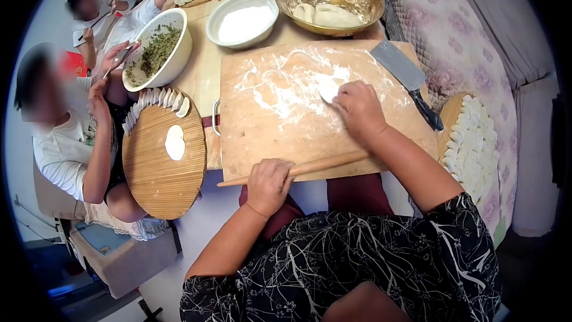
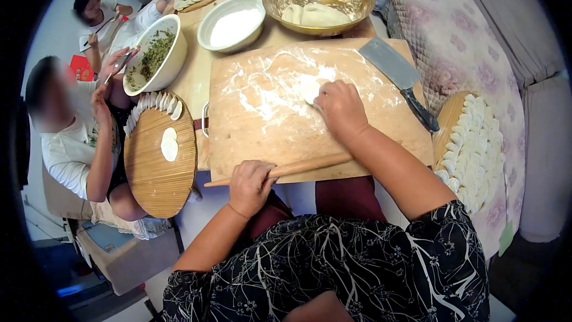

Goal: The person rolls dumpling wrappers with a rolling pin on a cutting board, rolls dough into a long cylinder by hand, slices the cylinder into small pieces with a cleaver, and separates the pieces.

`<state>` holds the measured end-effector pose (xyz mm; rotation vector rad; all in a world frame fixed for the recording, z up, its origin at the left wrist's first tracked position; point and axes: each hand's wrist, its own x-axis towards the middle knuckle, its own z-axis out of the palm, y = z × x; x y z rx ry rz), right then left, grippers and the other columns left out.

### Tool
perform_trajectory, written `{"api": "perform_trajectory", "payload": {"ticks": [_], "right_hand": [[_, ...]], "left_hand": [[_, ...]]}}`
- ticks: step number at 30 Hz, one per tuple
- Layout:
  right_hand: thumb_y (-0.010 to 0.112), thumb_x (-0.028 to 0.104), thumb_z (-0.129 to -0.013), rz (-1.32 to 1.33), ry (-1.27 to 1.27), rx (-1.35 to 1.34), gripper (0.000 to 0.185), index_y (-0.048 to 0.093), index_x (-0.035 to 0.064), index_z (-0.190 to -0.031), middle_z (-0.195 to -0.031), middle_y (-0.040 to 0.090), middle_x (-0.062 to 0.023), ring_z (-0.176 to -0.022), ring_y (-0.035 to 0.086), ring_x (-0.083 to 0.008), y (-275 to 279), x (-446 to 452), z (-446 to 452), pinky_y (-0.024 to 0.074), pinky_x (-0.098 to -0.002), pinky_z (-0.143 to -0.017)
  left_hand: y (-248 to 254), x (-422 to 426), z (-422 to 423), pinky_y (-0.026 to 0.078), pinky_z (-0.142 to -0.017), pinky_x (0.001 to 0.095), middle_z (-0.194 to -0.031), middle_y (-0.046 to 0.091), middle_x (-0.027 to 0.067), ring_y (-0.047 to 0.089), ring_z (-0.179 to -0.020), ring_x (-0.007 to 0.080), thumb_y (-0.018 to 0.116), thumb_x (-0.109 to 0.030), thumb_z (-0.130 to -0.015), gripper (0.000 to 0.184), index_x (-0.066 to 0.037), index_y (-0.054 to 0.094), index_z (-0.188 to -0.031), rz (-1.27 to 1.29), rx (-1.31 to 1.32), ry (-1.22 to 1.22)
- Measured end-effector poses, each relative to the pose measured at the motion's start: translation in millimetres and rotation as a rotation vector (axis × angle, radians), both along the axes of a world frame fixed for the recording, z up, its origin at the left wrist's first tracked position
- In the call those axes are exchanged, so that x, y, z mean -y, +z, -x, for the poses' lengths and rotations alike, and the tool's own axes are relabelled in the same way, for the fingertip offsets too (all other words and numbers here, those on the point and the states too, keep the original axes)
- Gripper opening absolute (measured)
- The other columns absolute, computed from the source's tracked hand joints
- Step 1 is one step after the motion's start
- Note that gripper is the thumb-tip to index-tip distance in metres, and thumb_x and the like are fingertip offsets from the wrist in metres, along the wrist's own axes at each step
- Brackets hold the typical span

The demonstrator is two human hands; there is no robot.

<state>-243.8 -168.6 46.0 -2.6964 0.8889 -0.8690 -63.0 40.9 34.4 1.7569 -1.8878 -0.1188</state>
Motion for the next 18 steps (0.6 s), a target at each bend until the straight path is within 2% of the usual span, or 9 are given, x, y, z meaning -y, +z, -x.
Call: {"api": "perform_trajectory", "payload": {"ticks": [2,4,6,7,9,10,12,16,18], "right_hand": [[0.064,0.01,-0.073,0.037,0.069,0.008,0.004,0.066,0.0077,-0.076,-0.086,0.059,-0.0089,-0.086,0.056,-0.0256,-25.2,-0.4,8.2,0.0432,-0.0372,-0.077],[0.063,0.009,-0.072,0.072,0.142,0.014,0.003,0.066,0.0088,-0.074,-0.083,0.059,-0.0084,-0.084,0.056,-0.0247,-22.5,-6.5,8.0,0.0423,-0.037,-0.076],[0.066,0.011,-0.078,-0.127,0.139,-0.129,0.009,0.068,0.0053,-0.083,-0.087,0.064,-0.009,-0.085,0.059,-0.0255,-11.7,-15.4,9.9,0.0445,-0.0348,-0.079],[0.066,0.011,-0.078,-0.127,0.139,-0.132,0.009,0.068,0.0053,-0.083,-0.087,0.064,-0.009,-0.085,0.059,-0.0255,-2.1,-20.8,7.0,0.0445,-0.0348,-0.079],[0.066,0.012,-0.081,-0.748,0.024,0.02,0.013,0.068,0.0018,-0.088,-0.088,0.065,-0.0113,-0.081,0.061,-0.0263,12.7,-31.7,1.5,0.048,-0.0329,-0.075],[0.066,0.012,-0.081,-0.752,0.022,0.017,0.013,0.068,0.0018,-0.088,-0.088,0.065,-0.0113,-0.081,0.061,-0.0263,12.1,-32.9,2.6,0.048,-0.0329,-0.075],[0.066,0.019,-0.082,-1.054,-0.049,0.074,0.024,0.066,0.0009,-0.098,-0.089,0.066,-0.016,-0.078,0.062,-0.0346,10.1,-34.6,3.7,0.05,-0.0383,-0.074],[0.065,0.023,-0.083,-0.904,-0.106,0.074,0.033,0.063,0.0033,-0.11,-0.093,0.066,-0.0158,-0.08,0.062,-0.0323,1.3,-35.9,18.4,0.05,-0.0371,-0.075],[0.061,0.027,-0.086,-0.672,-0.174,-0.319,0.045,0.053,0.0067,-0.125,-0.114,0.061,-0.0163,-0.098,0.059,-0.0303,10.8,-34.1,26.7,0.0462,-0.0358,-0.087]], "left_hand": [[-0.4,0.8,1.0,0.044,-0.075,0.0375,-0.09,0.061,0.0076,0.057,-0.086,0.0275,0.073,-0.012,-0.07,0.027,-0.009,0.064,-0.095,0.0,-0.009,-0.004],[0.6,0.8,2.2,0.044,-0.075,0.0372,-0.089,0.061,0.0078,0.057,-0.085,0.0274,0.073,-0.013,-0.071,0.026,-0.009,0.064,-0.095,-0.006,-0.011,-0.023],[2.5,-0.7,4.2,0.044,-0.075,0.0372,-0.089,0.061,0.0079,0.056,-0.085,0.0274,0.072,-0.013,-0.071,0.026,-0.009,0.064,-0.095,-0.013,-0.016,-0.025],[2.7,0.2,4.8,0.044,-0.075,0.0372,-0.089,0.06,0.0079,0.056,-0.085,0.0274,0.072,-0.013,-0.071,0.026,-0.008,0.064,-0.096,-0.013,-0.015,-0.031],[2.0,1.0,6.6,0.043,-0.073,0.0371,-0.089,0.06,0.0076,0.056,-0.085,0.0265,0.071,-0.013,-0.072,0.027,-0.008,0.063,-0.097,-0.004,-0.017,-0.045],[1.6,1.2,7.4,0.043,-0.072,0.037,-0.089,0.06,0.0073,0.056,-0.086,0.0257,0.07,-0.012,-0.072,0.028,-0.008,0.062,-0.099,0.005,-0.013,-0.059],[3.6,2.5,9.4,0.043,-0.072,0.0369,-0.09,0.06,0.0076,0.056,-0.086,0.0258,0.07,-0.012,-0.072,0.028,-0.008,0.062,-0.099,-0.003,-0.026,-0.062],[6.1,10.8,6.2,0.045,-0.075,0.0366,-0.087,0.06,0.0085,0.056,-0.082,0.0289,0.073,-0.011,-0.071,0.026,-0.007,0.064,-0.095,0.01,-0.051,-0.027],[-2.7,12.1,-2.9,0.044,-0.079,0.0376,-0.095,0.06,0.0104,0.056,-0.088,0.03,0.072,-0.016,-0.073,0.032,-0.007,0.062,-0.102,-0.004,-0.077,0.005]]}}
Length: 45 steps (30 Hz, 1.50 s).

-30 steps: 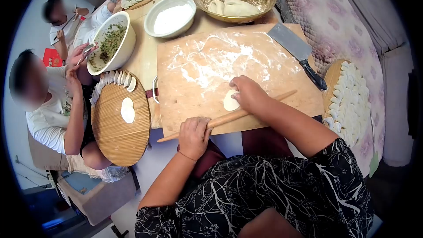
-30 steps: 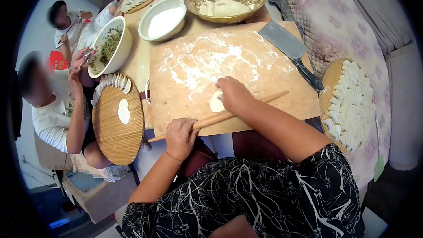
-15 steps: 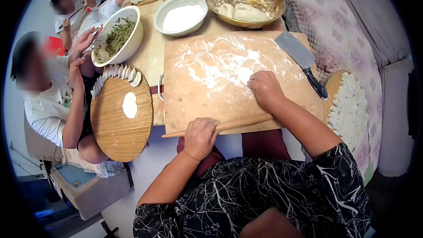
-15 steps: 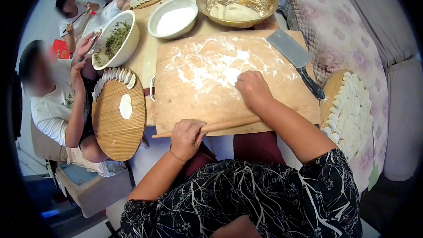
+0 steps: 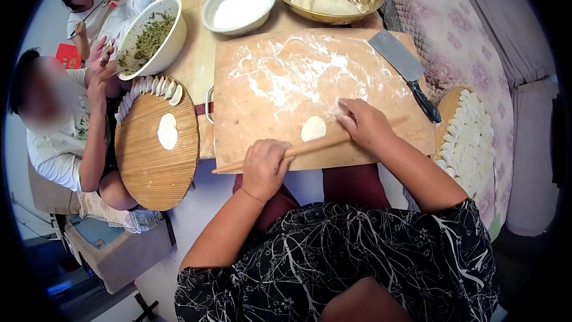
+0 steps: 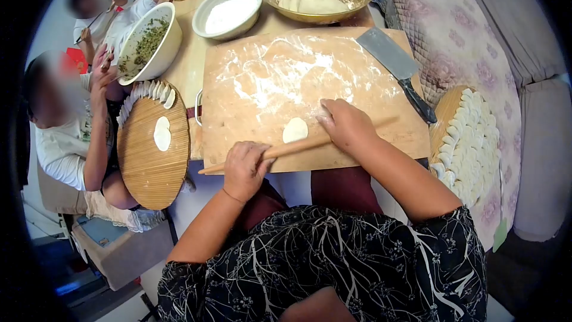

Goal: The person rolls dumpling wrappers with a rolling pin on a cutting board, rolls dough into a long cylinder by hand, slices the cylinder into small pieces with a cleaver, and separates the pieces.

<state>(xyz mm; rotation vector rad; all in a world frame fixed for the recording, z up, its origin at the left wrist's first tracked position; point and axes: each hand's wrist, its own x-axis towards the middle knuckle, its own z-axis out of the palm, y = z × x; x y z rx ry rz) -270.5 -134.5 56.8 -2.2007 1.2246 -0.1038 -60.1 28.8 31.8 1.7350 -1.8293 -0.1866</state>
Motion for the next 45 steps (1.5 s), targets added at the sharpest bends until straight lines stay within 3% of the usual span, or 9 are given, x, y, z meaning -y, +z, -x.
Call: {"api": "perform_trajectory", "payload": {"ticks": [2,4,5,12,16,24,29,38,45], "right_hand": [[0.059,0.03,-0.087,0.166,0.052,-0.009,0.049,0.049,0.0085,-0.13,-0.125,0.053,-0.0158,-0.11,0.052,-0.0305,-10.6,1.1,6.2,0.0407,-0.0389,-0.094],[0.056,0.033,-0.088,0.33,0.105,-0.016,0.052,0.045,0.0104,-0.134,-0.136,0.046,-0.0152,-0.122,0.045,-0.0307,-19.0,3.6,5.9,0.0351,-0.042,-0.101],[0.053,0.036,-0.089,0.427,0.164,-0.069,0.056,0.04,0.0118,-0.138,-0.141,0.039,-0.0143,-0.129,0.035,-0.0312,-21.9,9.7,1.2,0.0278,-0.0458,-0.105],[0.042,0.046,-0.093,0.538,0.111,-0.093,0.062,0.03,0.014,-0.145,-0.151,0.024,-0.0128,-0.142,0.012,-0.0303,-37.7,51.8,-31.0,0.0097,-0.0503,-0.114],[0.043,0.049,-0.092,0.427,0.42,-0.223,0.064,0.031,0.0155,-0.144,-0.152,0.024,-0.011,-0.142,0.015,-0.0289,-25.5,13.0,10.9,0.0095,-0.0494,-0.114],[0.036,0.051,-0.094,0.546,0.133,-0.158,0.063,0.028,0.0156,-0.146,-0.152,0.024,-0.0101,-0.143,0.013,-0.0276,-36.2,64.1,-42.9,0.0078,-0.0496,-0.114],[0.039,0.052,-0.092,0.426,0.375,-0.238,0.063,0.032,0.016,-0.144,-0.151,0.026,-0.0093,-0.142,0.016,-0.0259,-24.7,13.6,5.1,0.0089,-0.0496,-0.114],[0.046,0.047,-0.09,0.399,0.16,-0.141,0.064,0.035,0.0119,-0.142,-0.15,0.028,-0.0129,-0.141,0.019,-0.0297,-24.1,56.5,-41.6,0.0111,-0.0508,-0.113],[0.047,0.047,-0.089,0.388,0.335,-0.221,0.064,0.037,0.0123,-0.141,-0.149,0.03,-0.0124,-0.141,0.019,-0.0289,-19.6,20.0,-8.4,0.0104,-0.0506,-0.113]], "left_hand": [[-6.6,2.5,-4.4,0.043,-0.083,0.0387,-0.103,0.06,0.0124,0.055,-0.094,0.031,0.072,-0.022,-0.075,0.039,-0.007,0.061,-0.11,-0.015,-0.027,0.03],[-7.5,5.9,-6.0,0.037,-0.094,0.0452,-0.128,0.05,0.0176,0.049,-0.11,0.0341,0.064,-0.04,-0.082,0.059,-0.008,0.049,-0.129,-0.063,0.255,0.277],[-14.9,7.5,-13.8,0.026,-0.104,0.0511,-0.146,0.031,0.0201,0.034,-0.129,0.0371,0.054,-0.051,-0.086,0.074,-0.009,0.033,-0.143,-0.255,0.257,0.263],[-13.0,58.0,-44.0,0.013,-0.111,0.0527,-0.151,0.022,0.0213,0.015,-0.141,0.0372,0.051,-0.048,-0.088,0.073,-0.006,0.03,-0.144,-0.229,0.334,0.417],[-0.5,-3.8,-11.7,0.017,-0.108,0.0555,-0.15,0.025,0.0195,0.021,-0.139,0.0372,0.045,-0.044,-0.091,0.066,-0.007,0.029,-0.144,-0.42,0.334,0.162],[-13.2,68.9,-50.0,0.011,-0.112,0.051,-0.151,0.022,0.0201,0.015,-0.141,0.0358,0.046,-0.047,-0.091,0.071,-0.007,0.025,-0.146,-0.334,0.302,0.44],[-5.0,12.0,-23.7,0.013,-0.111,0.0521,-0.152,0.019,0.0208,0.015,-0.141,0.0363,0.044,-0.046,-0.092,0.069,-0.007,0.026,-0.146,-0.431,0.285,0.226],[-13.3,64.9,-47.7,0.006,-0.113,0.0487,-0.153,0.015,0.0209,0.01,-0.143,0.0343,0.044,-0.047,-0.091,0.07,-0.008,0.024,-0.146,-0.342,0.318,0.488],[-9.4,11.9,-26.7,0.013,-0.11,0.0554,-0.151,0.023,0.0203,0.02,-0.14,0.0359,0.045,-0.047,-0.091,0.07,-0.007,0.026,-0.146,-0.395,0.272,0.263]]}}
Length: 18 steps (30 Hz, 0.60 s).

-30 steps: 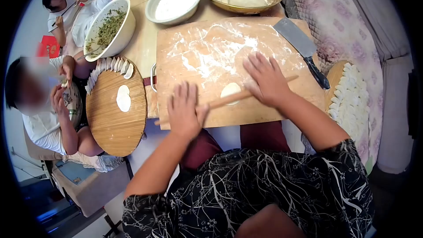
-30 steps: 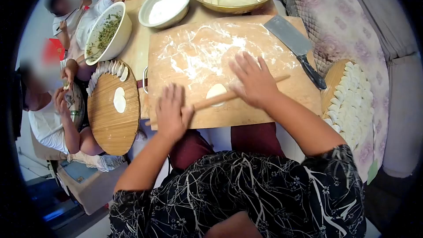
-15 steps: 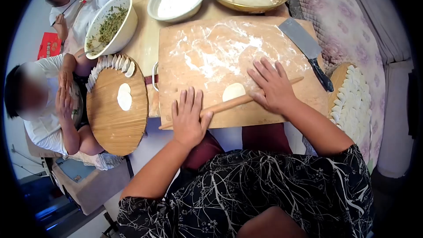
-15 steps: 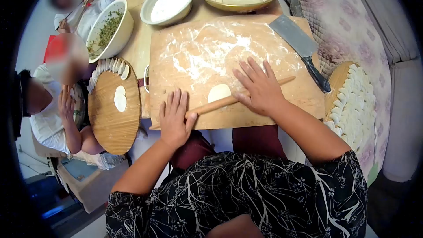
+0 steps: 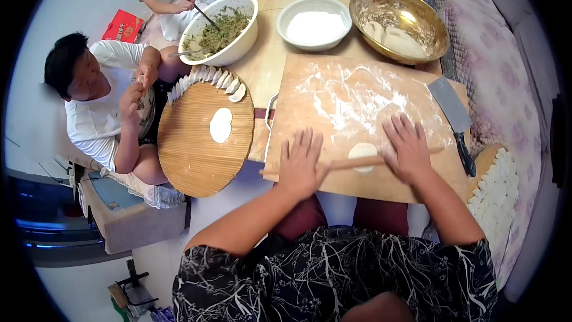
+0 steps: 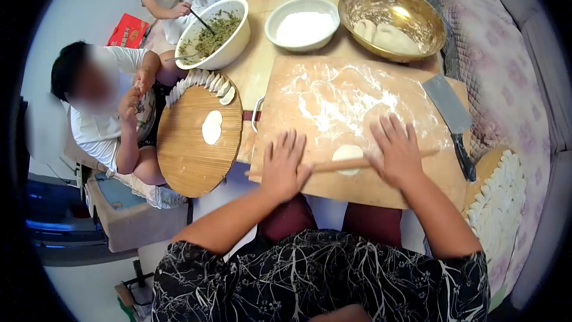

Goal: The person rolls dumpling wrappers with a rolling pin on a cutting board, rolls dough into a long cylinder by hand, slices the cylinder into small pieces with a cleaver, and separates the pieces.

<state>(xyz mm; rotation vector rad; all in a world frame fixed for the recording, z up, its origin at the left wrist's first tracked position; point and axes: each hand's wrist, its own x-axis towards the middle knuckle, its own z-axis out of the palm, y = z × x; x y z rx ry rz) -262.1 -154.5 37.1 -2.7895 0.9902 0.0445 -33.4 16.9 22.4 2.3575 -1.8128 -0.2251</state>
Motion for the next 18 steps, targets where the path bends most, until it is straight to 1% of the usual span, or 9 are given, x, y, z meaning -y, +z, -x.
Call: {"api": "perform_trajectory", "payload": {"ticks": [3,5,7,9,10,12,15,17,18], "right_hand": [[0.046,0.047,-0.09,0.052,-0.12,0.127,0.062,0.037,0.0125,-0.141,-0.149,0.029,-0.0126,-0.141,0.019,-0.029,-9.4,33.4,-30.1,0.0101,-0.0507,-0.113],[0.046,0.047,-0.09,0.063,-0.154,0.145,0.063,0.036,0.0126,-0.142,-0.15,0.028,-0.0126,-0.141,0.018,-0.0291,-11.1,40.5,-40.1,0.0099,-0.0508,-0.114],[0.046,0.047,-0.09,0.077,-0.204,0.137,0.063,0.036,0.0126,-0.142,-0.15,0.028,-0.0126,-0.141,0.018,-0.0292,-8.8,33.2,-31.2,0.0096,-0.0508,-0.114],[0.046,0.048,-0.09,0.059,-0.039,0.038,0.063,0.036,0.0131,-0.142,-0.15,0.027,-0.0123,-0.142,0.017,-0.0289,-4.8,6.2,-7.2,0.0094,-0.0508,-0.114],[0.046,0.049,-0.09,0.037,0.016,0.014,0.063,0.037,0.0137,-0.142,-0.15,0.027,-0.0119,-0.142,0.017,-0.0287,-5.2,-6.2,6.7,0.0098,-0.0511,-0.114],[0.045,0.05,-0.09,0.052,0.036,0.013,0.064,0.037,0.014,-0.142,-0.15,0.027,-0.0119,-0.142,0.017,-0.0285,-5.6,-6.6,13.6,0.0101,-0.051,-0.113],[0.043,0.051,-0.091,0.058,0.019,-0.013,0.064,0.035,0.0145,-0.142,-0.151,0.027,-0.011,-0.142,0.017,-0.0274,-4.0,13.0,-13.8,0.0103,-0.0506,-0.114],[0.041,0.051,-0.092,0.1,-0.132,0.132,0.063,0.033,0.015,-0.144,-0.151,0.027,-0.01,-0.142,0.016,-0.0263,-12.9,39.0,-35.9,0.01,-0.0502,-0.114],[0.041,0.051,-0.092,0.107,-0.137,0.135,0.063,0.033,0.015,-0.144,-0.151,0.027,-0.01,-0.142,0.016,-0.0263,-12.8,39.6,-37.2,0.01,-0.0502,-0.114]], "left_hand": [[-4.9,48.3,-25.2,0.011,-0.112,0.0514,-0.152,0.021,0.0178,0.017,-0.141,0.0339,0.043,-0.048,-0.091,0.071,-0.007,0.025,-0.146,0.028,0.025,0.1],[-10.8,66.5,-33.6,0.01,-0.112,0.0492,-0.153,0.02,0.0172,0.015,-0.142,0.0331,0.042,-0.047,-0.091,0.07,-0.008,0.025,-0.146,0.103,0.084,0.239],[-1.3,54.5,-23.2,0.009,-0.113,0.05,-0.153,0.019,0.0171,0.014,-0.142,0.0326,0.043,-0.048,-0.091,0.071,-0.008,0.025,-0.146,0.059,0.05,0.193],[2.8,21.0,-5.9,0.009,-0.113,0.0509,-0.153,0.019,0.0171,0.012,-0.143,0.0321,0.044,-0.048,-0.09,0.071,-0.008,0.025,-0.146,-0.001,0.004,0.14],[3.5,-3.4,2.3,0.01,-0.112,0.0506,-0.152,0.02,0.0174,0.013,-0.142,0.0324,0.043,-0.047,-0.091,0.07,-0.008,0.026,-0.146,-0.028,0.025,0.039],[-0.8,-11.7,1.9,0.01,-0.112,0.0504,-0.152,0.021,0.0176,0.014,-0.142,0.0328,0.043,-0.045,-0.091,0.068,-0.008,0.026,-0.146,-0.055,0.039,-0.063],[-3.1,20.5,-14.3,0.009,-0.113,0.0495,-0.152,0.021,0.0179,0.013,-0.142,0.0323,0.042,-0.047,-0.091,0.069,-0.009,0.026,-0.146,-0.042,0.037,0.033],[-3.2,53.2,-29.4,0.009,-0.113,0.0493,-0.152,0.02,0.0179,0.012,-0.143,0.0323,0.041,-0.047,-0.092,0.069,-0.008,0.025,-0.146,-0.006,0.034,0.091],[-1.7,63.0,-34.8,0.008,-0.113,0.0488,-0.152,0.02,0.0177,0.012,-0.143,0.0322,0.04,-0.047,-0.092,0.068,-0.008,0.025,-0.146,0.018,0.055,0.14]]}}
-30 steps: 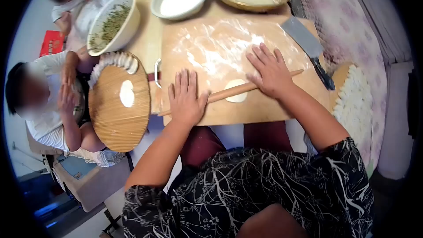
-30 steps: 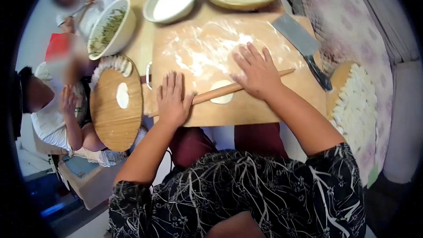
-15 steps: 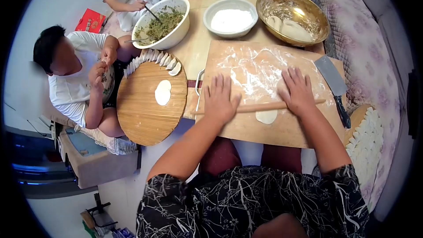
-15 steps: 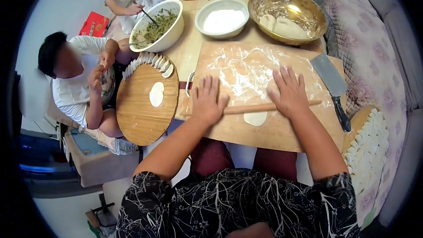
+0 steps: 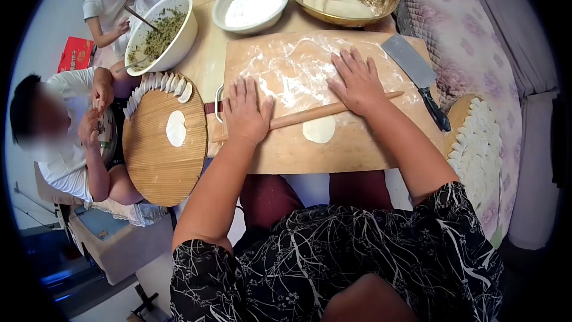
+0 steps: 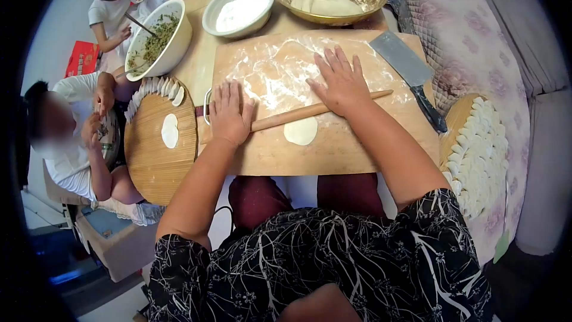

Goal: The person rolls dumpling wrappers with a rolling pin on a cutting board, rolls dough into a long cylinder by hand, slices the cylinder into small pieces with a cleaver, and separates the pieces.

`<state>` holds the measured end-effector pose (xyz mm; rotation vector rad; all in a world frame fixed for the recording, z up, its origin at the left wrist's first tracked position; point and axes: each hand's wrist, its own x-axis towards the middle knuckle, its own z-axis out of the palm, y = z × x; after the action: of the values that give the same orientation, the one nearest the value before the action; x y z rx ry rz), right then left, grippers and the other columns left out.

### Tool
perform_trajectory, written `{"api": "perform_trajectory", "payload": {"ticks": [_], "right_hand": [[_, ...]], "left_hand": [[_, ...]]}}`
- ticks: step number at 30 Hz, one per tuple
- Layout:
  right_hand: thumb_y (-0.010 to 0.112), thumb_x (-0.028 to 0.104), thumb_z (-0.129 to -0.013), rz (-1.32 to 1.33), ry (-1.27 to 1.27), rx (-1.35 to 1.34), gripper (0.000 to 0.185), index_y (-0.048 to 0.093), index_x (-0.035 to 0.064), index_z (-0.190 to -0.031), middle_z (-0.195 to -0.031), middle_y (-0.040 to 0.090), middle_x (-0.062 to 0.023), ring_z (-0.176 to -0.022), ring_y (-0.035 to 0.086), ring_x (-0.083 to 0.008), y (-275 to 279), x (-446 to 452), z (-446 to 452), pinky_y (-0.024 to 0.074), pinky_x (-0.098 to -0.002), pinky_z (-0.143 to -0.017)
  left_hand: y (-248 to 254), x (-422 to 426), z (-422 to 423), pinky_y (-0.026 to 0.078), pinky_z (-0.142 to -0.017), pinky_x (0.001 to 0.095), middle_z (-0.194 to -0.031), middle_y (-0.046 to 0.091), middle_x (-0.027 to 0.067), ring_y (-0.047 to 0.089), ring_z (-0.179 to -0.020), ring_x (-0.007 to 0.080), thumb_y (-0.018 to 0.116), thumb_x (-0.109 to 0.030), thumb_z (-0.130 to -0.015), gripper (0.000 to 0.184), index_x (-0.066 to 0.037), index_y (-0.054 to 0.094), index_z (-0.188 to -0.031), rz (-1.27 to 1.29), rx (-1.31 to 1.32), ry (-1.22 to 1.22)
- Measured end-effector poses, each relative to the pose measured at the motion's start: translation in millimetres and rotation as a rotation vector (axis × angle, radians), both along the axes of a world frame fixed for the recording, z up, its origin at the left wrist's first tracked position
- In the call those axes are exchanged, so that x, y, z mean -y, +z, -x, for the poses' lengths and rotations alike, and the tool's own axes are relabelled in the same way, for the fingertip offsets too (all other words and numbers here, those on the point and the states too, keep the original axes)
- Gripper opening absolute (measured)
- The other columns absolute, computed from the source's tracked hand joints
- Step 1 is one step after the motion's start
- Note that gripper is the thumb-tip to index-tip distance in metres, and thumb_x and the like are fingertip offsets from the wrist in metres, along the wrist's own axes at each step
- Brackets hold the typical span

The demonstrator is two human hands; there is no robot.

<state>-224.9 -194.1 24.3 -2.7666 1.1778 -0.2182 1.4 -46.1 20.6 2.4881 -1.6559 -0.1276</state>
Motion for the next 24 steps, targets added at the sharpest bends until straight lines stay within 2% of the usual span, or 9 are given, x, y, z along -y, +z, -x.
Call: {"api": "perform_trajectory", "payload": {"ticks": [3,6,8,14,17,19,21,22,24], "right_hand": [[0.04,0.052,-0.093,0.015,-0.014,-0.019,0.063,0.032,0.0157,-0.144,-0.151,0.027,-0.0095,-0.142,0.015,-0.026,-2.0,-9.1,9.3,0.0099,-0.0502,-0.114],[0.04,0.054,-0.092,-0.069,0.186,-0.183,0.065,0.032,0.017,-0.144,-0.152,0.025,-0.0086,-0.142,0.016,-0.0263,11.1,-52.0,48.7,0.0101,-0.0498,-0.114],[0.039,0.054,-0.092,-0.063,0.173,-0.199,0.064,0.031,0.017,-0.145,-0.152,0.024,-0.0082,-0.142,0.015,-0.0261,12.8,-49.2,45.9,0.0099,-0.0495,-0.114],[0.033,0.053,-0.095,0.024,-0.054,-0.026,0.063,0.029,0.0156,-0.145,-0.153,0.023,-0.0071,-0.143,0.014,-0.0251,-2.1,8.5,-5.9,0.0077,-0.0472,-0.115],[0.032,0.053,-0.095,-0.004,-0.043,-0.067,0.064,0.028,0.0147,-0.146,-0.153,0.021,-0.0074,-0.143,0.013,-0.0246,3.3,-6.2,4.3,0.0071,-0.0467,-0.115],[0.038,0.05,-0.093,-0.001,0.12,-0.126,0.063,0.033,0.0126,-0.144,-0.151,0.026,-0.01,-0.141,0.019,-0.0259,7.9,-36.8,27.3,0.0112,-0.0484,-0.114],[0.044,0.046,-0.092,-0.028,0.176,-0.084,0.061,0.035,0.0119,-0.142,-0.147,0.032,-0.0117,-0.138,0.024,-0.0269,10.6,-59.1,41.9,0.0146,-0.0479,-0.113],[0.05,0.042,-0.09,-0.064,0.213,-0.037,0.06,0.038,0.0112,-0.14,-0.144,0.038,-0.0134,-0.136,0.03,-0.028,10.7,-66.2,46.2,0.018,-0.0474,-0.112],[0.056,0.035,-0.087,-0.209,0.23,0.108,0.058,0.041,0.0095,-0.137,-0.138,0.043,-0.0144,-0.13,0.036,-0.03,12.3,-67.2,37.5,0.0237,-0.0457,-0.109]], "left_hand": [[0.4,-16.0,7.1,0.008,-0.113,0.0505,-0.153,0.018,0.0168,0.013,-0.142,0.0331,0.04,-0.046,-0.093,0.068,-0.007,0.025,-0.146,0.054,-0.012,0.017],[11.0,-69.9,32.6,0.01,-0.112,0.0523,-0.151,0.022,0.0189,0.017,-0.141,0.0351,0.043,-0.042,-0.093,0.065,-0.009,0.026,-0.146,-0.096,-0.021,-0.206],[9.7,-75.8,35.0,0.01,-0.111,0.0542,-0.151,0.022,0.0196,0.018,-0.141,0.0349,0.044,-0.041,-0.093,0.065,-0.009,0.026,-0.146,-0.07,-0.028,-0.248],[-7.9,18.3,-15.6,0.008,-0.113,0.0492,-0.153,0.018,0.0186,0.013,-0.142,0.0328,0.042,-0.05,-0.091,0.072,-0.008,0.023,-0.147,0.112,0.044,0.084],[1.0,-6.3,-0.4,0.009,-0.113,0.0479,-0.152,0.019,0.0201,0.012,-0.142,0.0357,0.043,-0.047,-0.092,0.071,-0.006,0.023,-0.146,0.106,0.014,-0.028],[7.0,-32.6,17.7,0.012,-0.112,0.0489,-0.152,0.019,0.0207,0.014,-0.141,0.0367,0.046,-0.049,-0.091,0.072,-0.007,0.026,-0.146,0.041,0.026,-0.046],[8.7,-54.9,31.6,0.023,-0.107,0.0487,-0.146,0.031,0.0204,0.026,-0.137,0.0362,0.056,-0.044,-0.086,0.067,-0.007,0.039,-0.139,0.05,0.06,-0.219],[8.1,-59.1,35.8,0.023,-0.107,0.0487,-0.146,0.031,0.0204,0.026,-0.137,0.0362,0.056,-0.044,-0.086,0.067,-0.007,0.039,-0.139,0.046,0.053,-0.209],[7.4,-62.1,44.1,0.038,-0.094,0.0448,-0.124,0.053,0.0171,0.048,-0.117,0.0344,0.068,-0.03,-0.078,0.049,-0.007,0.057,-0.12,0.272,-0.065,-0.341]]}}
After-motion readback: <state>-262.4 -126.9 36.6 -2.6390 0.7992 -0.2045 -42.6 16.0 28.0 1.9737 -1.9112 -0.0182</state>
